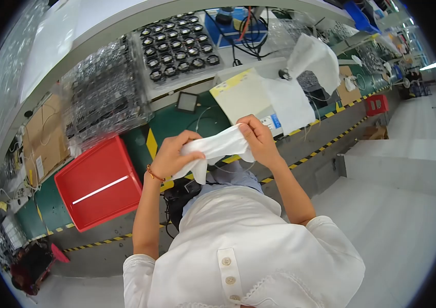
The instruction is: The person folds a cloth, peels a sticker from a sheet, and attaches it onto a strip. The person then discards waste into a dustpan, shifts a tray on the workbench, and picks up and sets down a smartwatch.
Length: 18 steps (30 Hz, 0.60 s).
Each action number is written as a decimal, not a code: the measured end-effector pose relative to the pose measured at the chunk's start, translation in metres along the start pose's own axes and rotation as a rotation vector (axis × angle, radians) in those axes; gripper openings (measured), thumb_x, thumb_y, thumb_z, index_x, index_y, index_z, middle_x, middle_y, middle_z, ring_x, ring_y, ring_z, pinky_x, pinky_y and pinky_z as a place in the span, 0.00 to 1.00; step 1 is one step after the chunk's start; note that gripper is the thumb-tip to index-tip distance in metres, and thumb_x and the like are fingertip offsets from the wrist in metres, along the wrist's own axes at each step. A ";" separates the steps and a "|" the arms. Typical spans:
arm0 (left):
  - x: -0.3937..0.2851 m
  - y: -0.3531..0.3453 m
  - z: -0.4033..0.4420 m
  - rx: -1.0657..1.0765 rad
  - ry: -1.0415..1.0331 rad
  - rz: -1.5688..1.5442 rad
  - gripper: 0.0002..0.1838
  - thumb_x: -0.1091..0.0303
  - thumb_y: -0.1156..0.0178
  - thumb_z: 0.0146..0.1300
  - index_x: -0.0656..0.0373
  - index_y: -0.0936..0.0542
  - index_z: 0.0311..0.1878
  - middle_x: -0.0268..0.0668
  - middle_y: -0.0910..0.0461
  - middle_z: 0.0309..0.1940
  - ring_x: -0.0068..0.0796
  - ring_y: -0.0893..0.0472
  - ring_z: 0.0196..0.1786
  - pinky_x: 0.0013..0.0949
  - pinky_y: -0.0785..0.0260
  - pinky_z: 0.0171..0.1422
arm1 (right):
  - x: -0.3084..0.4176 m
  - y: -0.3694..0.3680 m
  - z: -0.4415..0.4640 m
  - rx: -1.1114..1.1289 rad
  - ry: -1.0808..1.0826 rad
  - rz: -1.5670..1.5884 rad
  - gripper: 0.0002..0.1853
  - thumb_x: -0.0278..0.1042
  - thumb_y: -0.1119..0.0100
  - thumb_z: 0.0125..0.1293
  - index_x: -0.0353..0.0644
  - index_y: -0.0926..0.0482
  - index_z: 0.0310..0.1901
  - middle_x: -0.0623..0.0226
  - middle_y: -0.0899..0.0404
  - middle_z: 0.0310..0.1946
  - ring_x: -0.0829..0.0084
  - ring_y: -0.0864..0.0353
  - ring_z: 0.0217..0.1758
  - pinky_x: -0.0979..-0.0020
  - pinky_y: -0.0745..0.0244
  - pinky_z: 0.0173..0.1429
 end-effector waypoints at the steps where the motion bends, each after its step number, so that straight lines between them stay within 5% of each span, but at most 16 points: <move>1: -0.003 -0.009 0.006 0.006 -0.005 0.001 0.14 0.68 0.38 0.49 0.61 0.26 0.38 0.40 0.24 0.29 0.36 0.23 0.34 0.29 0.33 0.38 | -0.001 0.015 -0.004 -0.008 0.000 -0.001 0.08 0.35 0.54 0.65 0.38 0.30 0.35 0.75 0.31 0.25 0.86 0.38 0.29 0.83 0.41 0.34; 5: -0.009 -0.055 0.024 0.178 -0.058 0.181 0.12 0.72 0.37 0.44 0.61 0.24 0.35 0.39 0.25 0.29 0.40 0.25 0.32 0.33 0.33 0.37 | -0.018 0.068 -0.023 0.027 -0.066 0.086 0.06 0.32 0.47 0.60 0.39 0.29 0.35 0.75 0.30 0.26 0.86 0.36 0.30 0.83 0.39 0.35; 8: -0.012 -0.071 0.038 0.199 -0.029 0.185 0.09 0.78 0.42 0.46 0.61 0.22 0.33 0.39 0.26 0.28 0.40 0.26 0.31 0.33 0.33 0.36 | -0.014 0.101 -0.037 0.096 -0.139 -0.135 0.12 0.35 0.38 0.52 0.38 0.27 0.35 0.68 0.24 0.26 0.80 0.30 0.29 0.77 0.34 0.35; 11: -0.023 -0.075 0.057 0.176 -0.044 0.170 0.09 0.79 0.43 0.45 0.61 0.22 0.33 0.39 0.27 0.28 0.39 0.25 0.31 0.33 0.32 0.35 | -0.018 0.134 -0.037 0.081 -0.147 -0.247 0.09 0.31 0.38 0.52 0.40 0.26 0.34 0.71 0.26 0.26 0.83 0.31 0.30 0.80 0.36 0.36; 15: -0.053 -0.062 0.091 -0.130 -0.117 0.267 0.12 0.83 0.46 0.43 0.62 0.22 0.34 0.40 0.24 0.30 0.38 0.24 0.32 0.30 0.31 0.35 | -0.019 0.174 -0.017 -0.081 -0.066 -0.307 0.09 0.29 0.39 0.51 0.37 0.26 0.33 0.65 0.24 0.26 0.75 0.27 0.29 0.76 0.33 0.35; 18: -0.096 -0.056 0.097 -0.358 -0.216 0.338 0.13 0.83 0.45 0.42 0.62 0.22 0.34 0.39 0.23 0.32 0.37 0.23 0.34 0.30 0.31 0.36 | 0.016 0.197 -0.008 -0.319 0.328 -0.401 0.05 0.22 0.42 0.50 0.38 0.26 0.30 0.66 0.23 0.33 0.67 0.25 0.33 0.75 0.31 0.36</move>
Point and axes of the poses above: each hand's wrist, its own z-axis towards the middle knuckle, its own y-axis out of the back of the hand, x = y × z, the point moved 8 cm from there along z, towards the middle knuckle
